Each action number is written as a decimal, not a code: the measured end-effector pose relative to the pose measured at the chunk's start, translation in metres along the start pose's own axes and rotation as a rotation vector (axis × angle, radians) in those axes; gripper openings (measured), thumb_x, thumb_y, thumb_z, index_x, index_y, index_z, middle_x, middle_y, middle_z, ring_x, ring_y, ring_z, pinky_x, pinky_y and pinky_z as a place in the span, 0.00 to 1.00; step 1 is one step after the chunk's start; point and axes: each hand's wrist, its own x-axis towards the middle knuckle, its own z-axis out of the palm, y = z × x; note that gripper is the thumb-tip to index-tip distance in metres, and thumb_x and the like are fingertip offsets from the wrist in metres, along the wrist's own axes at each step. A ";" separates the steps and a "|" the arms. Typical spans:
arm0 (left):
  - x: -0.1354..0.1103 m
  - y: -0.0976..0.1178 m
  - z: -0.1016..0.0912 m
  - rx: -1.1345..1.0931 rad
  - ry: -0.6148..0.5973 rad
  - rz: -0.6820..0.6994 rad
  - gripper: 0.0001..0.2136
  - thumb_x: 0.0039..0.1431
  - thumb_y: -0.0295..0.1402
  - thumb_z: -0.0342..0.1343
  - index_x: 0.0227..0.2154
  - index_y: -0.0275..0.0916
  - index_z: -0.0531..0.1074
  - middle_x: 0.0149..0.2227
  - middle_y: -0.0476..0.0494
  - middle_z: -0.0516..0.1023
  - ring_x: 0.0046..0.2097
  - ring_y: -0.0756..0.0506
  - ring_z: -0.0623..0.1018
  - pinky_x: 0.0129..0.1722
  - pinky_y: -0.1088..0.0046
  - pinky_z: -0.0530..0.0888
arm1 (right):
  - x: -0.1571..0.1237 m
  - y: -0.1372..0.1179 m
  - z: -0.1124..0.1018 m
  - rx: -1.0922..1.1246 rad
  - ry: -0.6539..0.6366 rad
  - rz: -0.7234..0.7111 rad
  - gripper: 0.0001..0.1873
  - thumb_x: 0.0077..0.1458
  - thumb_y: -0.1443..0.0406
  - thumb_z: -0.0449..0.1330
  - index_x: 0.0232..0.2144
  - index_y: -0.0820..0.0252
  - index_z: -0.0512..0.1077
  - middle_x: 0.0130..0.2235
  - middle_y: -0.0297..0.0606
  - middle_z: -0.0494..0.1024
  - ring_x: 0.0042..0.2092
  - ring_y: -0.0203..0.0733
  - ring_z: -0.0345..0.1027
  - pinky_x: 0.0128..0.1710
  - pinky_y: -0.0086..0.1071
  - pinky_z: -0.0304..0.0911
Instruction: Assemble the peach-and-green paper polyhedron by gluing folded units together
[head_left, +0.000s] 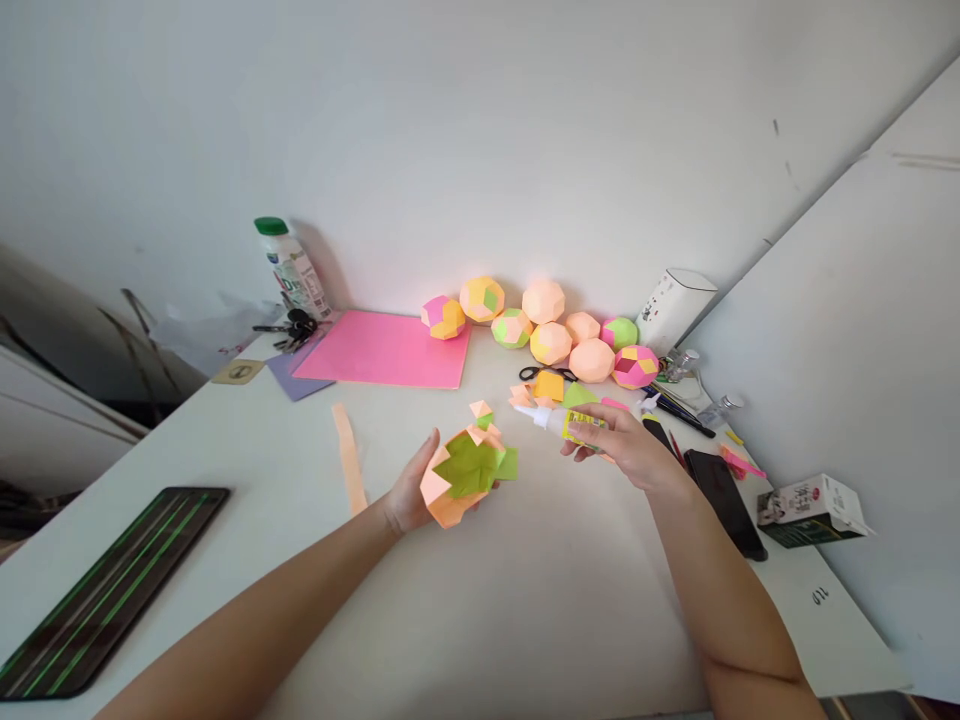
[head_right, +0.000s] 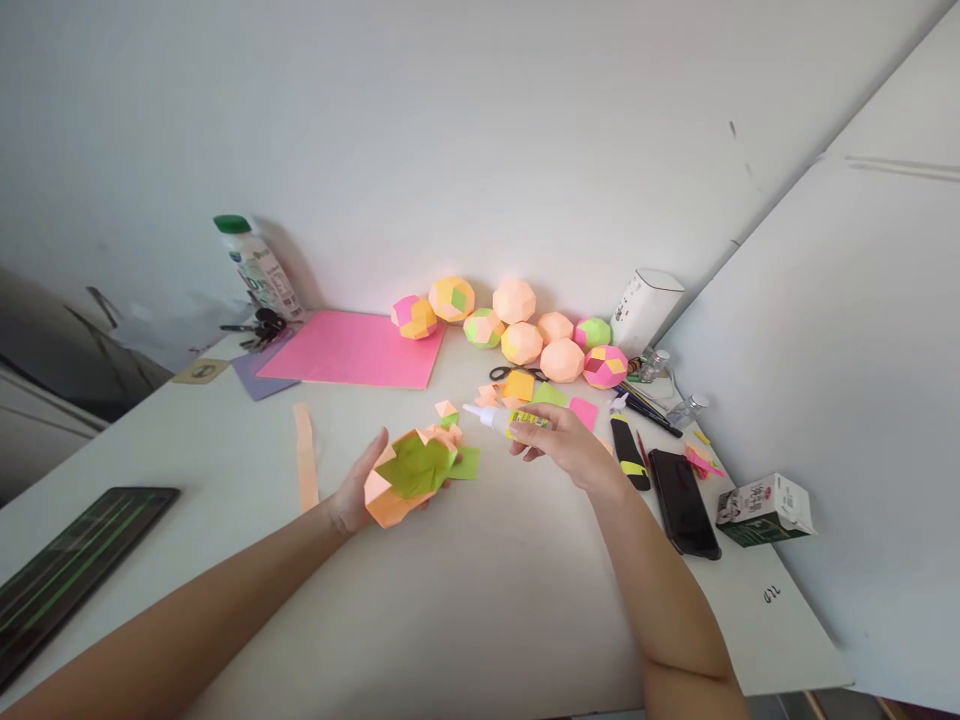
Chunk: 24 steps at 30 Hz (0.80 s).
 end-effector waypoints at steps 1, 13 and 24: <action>0.001 -0.002 -0.001 0.016 0.021 -0.013 0.32 0.58 0.58 0.42 0.54 0.36 0.66 0.46 0.34 0.76 0.44 0.36 0.77 0.32 0.67 0.71 | 0.000 -0.001 -0.001 0.053 0.003 -0.032 0.19 0.47 0.55 0.67 0.39 0.61 0.75 0.30 0.38 0.77 0.35 0.41 0.71 0.36 0.36 0.65; -0.019 -0.023 0.046 0.283 -0.047 0.067 0.29 0.56 0.56 0.49 0.52 0.38 0.68 0.44 0.34 0.74 0.43 0.36 0.76 0.31 0.66 0.73 | -0.028 -0.014 -0.008 0.460 -0.194 -0.361 0.08 0.55 0.60 0.61 0.32 0.59 0.73 0.33 0.37 0.76 0.34 0.40 0.71 0.32 0.33 0.67; -0.014 -0.062 0.095 0.314 0.164 0.154 0.20 0.64 0.47 0.46 0.47 0.37 0.71 0.32 0.42 0.77 0.32 0.45 0.75 0.37 0.68 0.70 | -0.051 -0.008 0.021 -0.236 -0.438 -0.074 0.16 0.54 0.57 0.63 0.40 0.59 0.68 0.37 0.37 0.71 0.37 0.39 0.64 0.37 0.33 0.61</action>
